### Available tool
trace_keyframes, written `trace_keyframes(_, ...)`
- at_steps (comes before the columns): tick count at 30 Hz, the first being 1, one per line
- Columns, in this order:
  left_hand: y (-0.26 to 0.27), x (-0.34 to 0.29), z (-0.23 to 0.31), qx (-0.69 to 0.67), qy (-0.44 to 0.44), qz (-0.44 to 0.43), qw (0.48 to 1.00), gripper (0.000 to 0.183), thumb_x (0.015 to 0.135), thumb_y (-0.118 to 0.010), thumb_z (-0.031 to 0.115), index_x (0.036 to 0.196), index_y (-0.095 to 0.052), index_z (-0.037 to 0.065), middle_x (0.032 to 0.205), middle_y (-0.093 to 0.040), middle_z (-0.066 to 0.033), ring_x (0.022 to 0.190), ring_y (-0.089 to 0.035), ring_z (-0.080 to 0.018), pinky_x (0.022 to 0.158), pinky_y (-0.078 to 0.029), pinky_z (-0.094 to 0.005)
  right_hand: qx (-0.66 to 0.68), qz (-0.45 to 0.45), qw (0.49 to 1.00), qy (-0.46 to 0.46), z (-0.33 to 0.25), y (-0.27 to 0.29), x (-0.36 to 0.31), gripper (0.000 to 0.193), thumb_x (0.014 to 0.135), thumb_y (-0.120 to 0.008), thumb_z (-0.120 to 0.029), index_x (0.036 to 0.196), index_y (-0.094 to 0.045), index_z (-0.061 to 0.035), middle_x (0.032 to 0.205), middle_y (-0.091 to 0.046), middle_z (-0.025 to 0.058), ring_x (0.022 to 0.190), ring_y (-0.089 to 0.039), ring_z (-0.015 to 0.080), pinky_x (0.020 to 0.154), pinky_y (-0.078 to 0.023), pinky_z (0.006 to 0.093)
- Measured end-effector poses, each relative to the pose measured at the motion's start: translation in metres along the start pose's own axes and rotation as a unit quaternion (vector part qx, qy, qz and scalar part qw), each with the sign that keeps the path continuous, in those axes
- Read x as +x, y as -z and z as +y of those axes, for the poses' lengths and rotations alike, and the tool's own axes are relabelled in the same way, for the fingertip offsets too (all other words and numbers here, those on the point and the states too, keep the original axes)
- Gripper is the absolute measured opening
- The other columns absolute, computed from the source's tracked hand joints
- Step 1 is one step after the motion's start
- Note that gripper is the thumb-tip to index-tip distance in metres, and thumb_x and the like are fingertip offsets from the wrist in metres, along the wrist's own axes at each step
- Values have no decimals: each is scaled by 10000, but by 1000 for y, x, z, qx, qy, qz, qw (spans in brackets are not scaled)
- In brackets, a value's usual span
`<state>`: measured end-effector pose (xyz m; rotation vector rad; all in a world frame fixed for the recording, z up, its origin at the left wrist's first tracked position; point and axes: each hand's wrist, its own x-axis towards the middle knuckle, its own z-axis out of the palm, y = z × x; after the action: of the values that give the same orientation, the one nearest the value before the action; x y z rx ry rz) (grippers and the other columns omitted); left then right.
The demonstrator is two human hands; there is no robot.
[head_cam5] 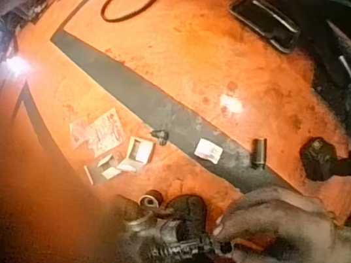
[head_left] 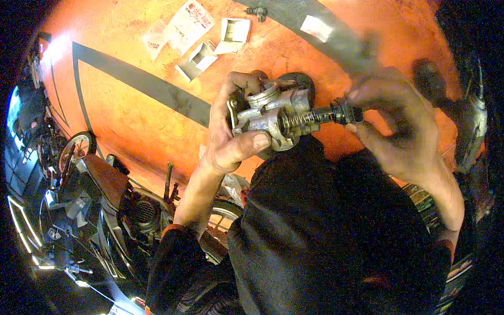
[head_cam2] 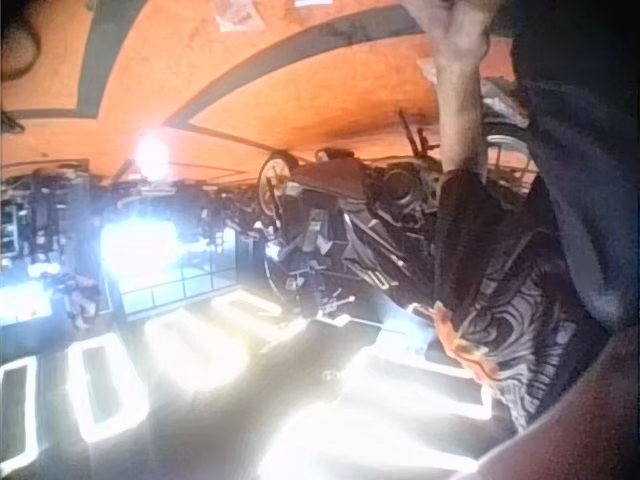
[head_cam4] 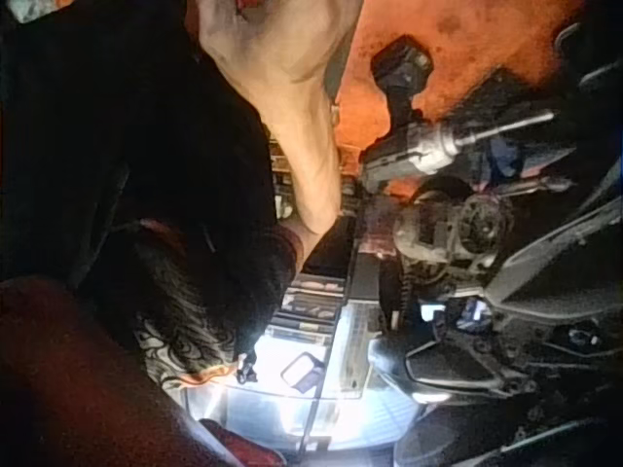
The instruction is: The person unboxes and handles small mechanical parts, then attempts to insert a component into a larger metal housing while seated on the floor.
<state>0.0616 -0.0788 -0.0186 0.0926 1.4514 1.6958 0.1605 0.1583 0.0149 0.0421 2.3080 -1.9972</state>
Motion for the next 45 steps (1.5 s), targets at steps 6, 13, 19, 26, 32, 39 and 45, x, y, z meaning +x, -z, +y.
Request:
trace_keyframes(6, 4, 0, 0, -34, 21, 20, 999, 655, 594, -753, 373, 1053, -426, 39, 1030, -509, -100, 985, -510, -212, 894, -397, -338, -1, 10, 1000, -7, 5, 1, 1, 390, 727, -629, 154, 1074, -526, 8, 1062, -519, 118, 991, -570, 215, 859, -499, 316)
trace_keyframes(13, 9, 6, -5, -52, 38, 42, 997, 702, 632, -720, 347, 1168, -403, 24, 1139, -555, -181, 1058, -548, -257, 906, -435, -353, 53, 41, 997, -42, 3, -3, 0, 411, 725, -625, 159, 1098, -523, 19, 1094, -530, 118, 1008, -572, 206, 885, -488, 327)
trace_keyframes(19, 22, 27, -39, 187, -32, 65, 980, 728, 679, -778, 68, 1268, -351, 42, 1131, -542, -159, 1006, -584, -218, 852, -491, -329, 61, 53, 994, -69, 7, -6, 4, 420, 733, -648, 131, 1115, -517, 16, 1090, -555, 113, 1013, -578, 204, 891, -488, 336)
trace_keyframes(26, 20, 62, -94, 286, -99, 101, 948, 568, 631, -804, 139, 1097, -506, 7, 1005, -588, -131, 866, -614, -209, 761, -507, -330, 16, 59, 996, -72, 14, -7, 9, 449, 740, -668, 99, 1145, -501, 1, 1059, -583, 97, 983, -598, 189, 877, -498, 328)
trace_keyframes(32, 20, 79, -98, 324, -53, 113, 938, 370, 742, -707, 90, 1075, -569, 7, 950, -629, -136, 811, -621, -230, 741, -502, -343, 52, 83, 993, -69, 37, -15, 14, 360, 753, -645, 85, 1087, -538, 5, 1041, -606, 89, 935, -639, 180, 831, -536, 302)
trace_keyframes(39, 32, 73, -88, 456, -173, 107, 866, 233, 832, -549, 21, 1061, -583, -7, 957, -605, -173, 874, -599, -274, 697, -511, -315, 18, 120, 989, -80, 53, -31, 20, 400, 730, -712, -1, 1084, -526, -8, 949, -632, 90, 855, -659, 173, 785, -549, 304)
trace_keyframes(45, 42, 67, -89, 381, -100, 114, 912, 265, 891, -458, 69, 1089, -588, -51, 1002, -621, -204, 954, -591, -317, 852, -461, -373, 29, 150, 983, -101, 56, -46, 22, 416, 720, -732, -30, 1072, -511, -17, 948, -630, 91, 833, -662, 182, 774, -549, 319)
